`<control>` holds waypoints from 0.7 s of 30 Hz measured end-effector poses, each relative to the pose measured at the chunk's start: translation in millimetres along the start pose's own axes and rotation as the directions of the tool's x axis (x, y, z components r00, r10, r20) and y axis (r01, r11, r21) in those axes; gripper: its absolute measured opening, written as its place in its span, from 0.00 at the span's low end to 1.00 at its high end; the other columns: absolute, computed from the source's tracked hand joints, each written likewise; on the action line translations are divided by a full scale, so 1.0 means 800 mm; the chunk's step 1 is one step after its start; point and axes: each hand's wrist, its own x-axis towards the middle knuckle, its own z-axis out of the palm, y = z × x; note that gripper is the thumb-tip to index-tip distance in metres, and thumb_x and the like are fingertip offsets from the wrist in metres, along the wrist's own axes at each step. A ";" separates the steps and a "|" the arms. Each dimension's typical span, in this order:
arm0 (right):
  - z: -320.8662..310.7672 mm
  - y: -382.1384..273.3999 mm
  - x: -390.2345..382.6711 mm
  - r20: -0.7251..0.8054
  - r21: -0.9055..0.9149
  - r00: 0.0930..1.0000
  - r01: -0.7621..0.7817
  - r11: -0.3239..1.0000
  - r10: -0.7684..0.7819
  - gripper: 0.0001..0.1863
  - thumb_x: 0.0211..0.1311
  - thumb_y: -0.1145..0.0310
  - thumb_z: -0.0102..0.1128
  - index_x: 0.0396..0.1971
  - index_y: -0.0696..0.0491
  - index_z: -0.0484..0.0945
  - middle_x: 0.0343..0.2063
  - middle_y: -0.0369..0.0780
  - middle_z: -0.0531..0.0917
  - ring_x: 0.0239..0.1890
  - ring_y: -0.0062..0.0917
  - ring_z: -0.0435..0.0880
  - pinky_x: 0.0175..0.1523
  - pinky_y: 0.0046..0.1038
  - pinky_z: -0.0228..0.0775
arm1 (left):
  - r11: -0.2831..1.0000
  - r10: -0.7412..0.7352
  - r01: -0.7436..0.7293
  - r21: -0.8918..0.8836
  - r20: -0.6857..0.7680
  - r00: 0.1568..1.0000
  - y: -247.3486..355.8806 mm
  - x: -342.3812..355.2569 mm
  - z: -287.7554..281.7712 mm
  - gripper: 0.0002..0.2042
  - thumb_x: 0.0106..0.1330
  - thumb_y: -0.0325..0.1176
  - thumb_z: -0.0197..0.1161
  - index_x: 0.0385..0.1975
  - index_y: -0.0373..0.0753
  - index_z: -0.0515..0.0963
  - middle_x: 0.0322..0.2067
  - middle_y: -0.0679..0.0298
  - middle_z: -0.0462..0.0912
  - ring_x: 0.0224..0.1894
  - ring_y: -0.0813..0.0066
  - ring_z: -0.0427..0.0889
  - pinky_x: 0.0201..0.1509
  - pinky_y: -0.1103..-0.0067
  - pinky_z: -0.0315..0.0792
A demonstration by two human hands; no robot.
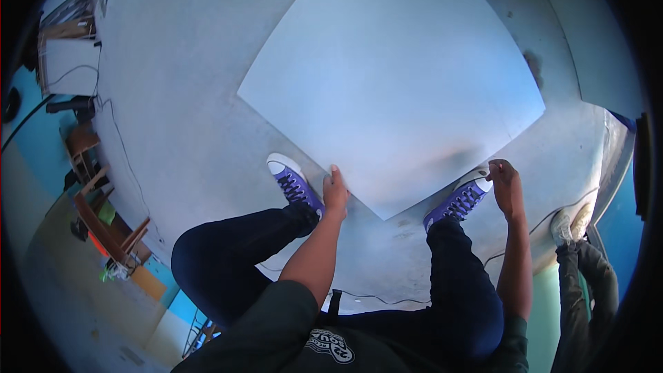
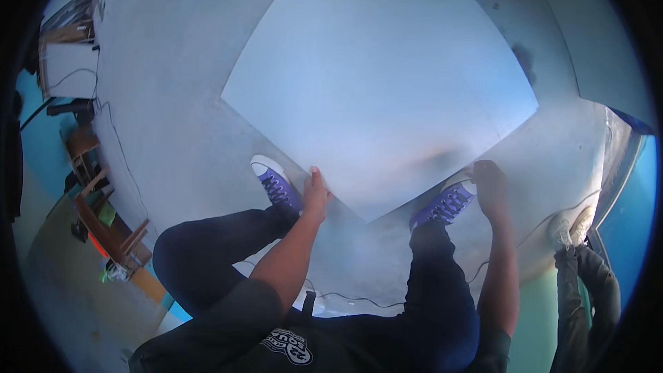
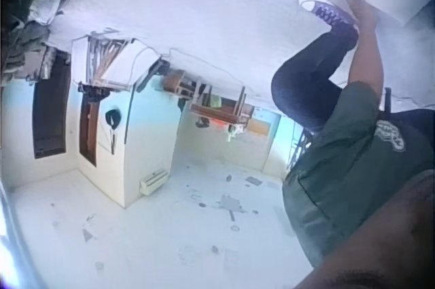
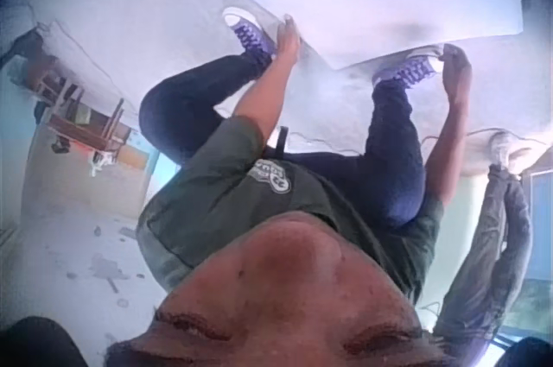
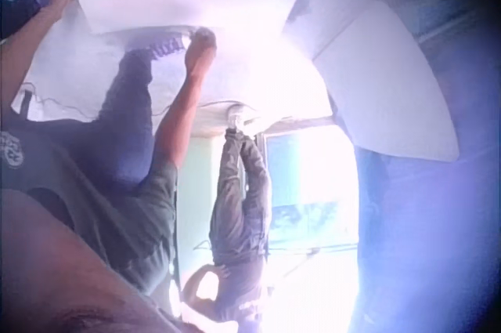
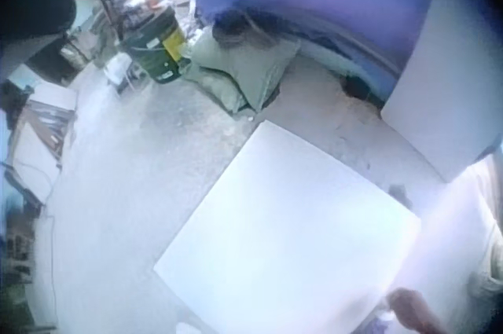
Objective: The person marks a tile with a pencil, carries it to an outdoor concrete surface, and uses an angle grinder to cut along the marked line.
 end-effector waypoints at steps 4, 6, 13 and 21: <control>0.020 -0.036 -0.019 0.035 -0.103 0.999 0.015 0.995 -0.011 0.20 0.71 0.60 0.52 0.44 0.64 0.80 0.26 0.44 0.84 0.32 0.26 0.82 0.42 0.28 0.72 | 1.000 0.008 -0.009 0.004 0.070 0.997 0.013 0.015 -0.028 0.32 0.73 0.65 0.49 0.44 0.34 0.71 0.32 0.62 0.76 0.32 0.74 0.75 0.35 0.74 0.71; 0.029 -0.066 -0.026 0.070 -0.134 0.998 0.001 0.991 0.008 0.16 0.70 0.64 0.51 0.45 0.61 0.81 0.33 0.45 0.84 0.34 0.30 0.84 0.43 0.31 0.73 | 1.000 -0.021 0.019 0.021 0.100 0.995 0.026 0.005 -0.048 0.32 0.72 0.66 0.50 0.43 0.34 0.71 0.30 0.63 0.73 0.30 0.74 0.72 0.34 0.74 0.69; 0.004 -0.155 -0.098 0.068 -0.075 0.976 -0.199 0.977 0.204 0.17 0.68 0.59 0.56 0.43 0.58 0.81 0.31 0.48 0.87 0.37 0.41 0.87 0.45 0.37 0.75 | 0.998 0.054 -0.060 0.022 0.192 0.980 0.065 -0.110 -0.136 0.36 0.70 0.64 0.56 0.59 0.33 0.70 0.46 0.59 0.79 0.43 0.71 0.80 0.47 0.71 0.75; -0.181 -0.202 -0.321 0.052 0.037 0.914 -0.405 0.914 0.403 0.31 0.65 0.48 0.61 0.52 0.63 0.78 0.35 0.51 0.87 0.40 0.38 0.87 0.49 0.36 0.75 | 0.986 0.025 -0.095 0.134 0.450 0.893 0.181 -0.471 -0.158 0.32 0.71 0.54 0.61 0.62 0.31 0.68 0.54 0.54 0.79 0.54 0.63 0.81 0.58 0.64 0.76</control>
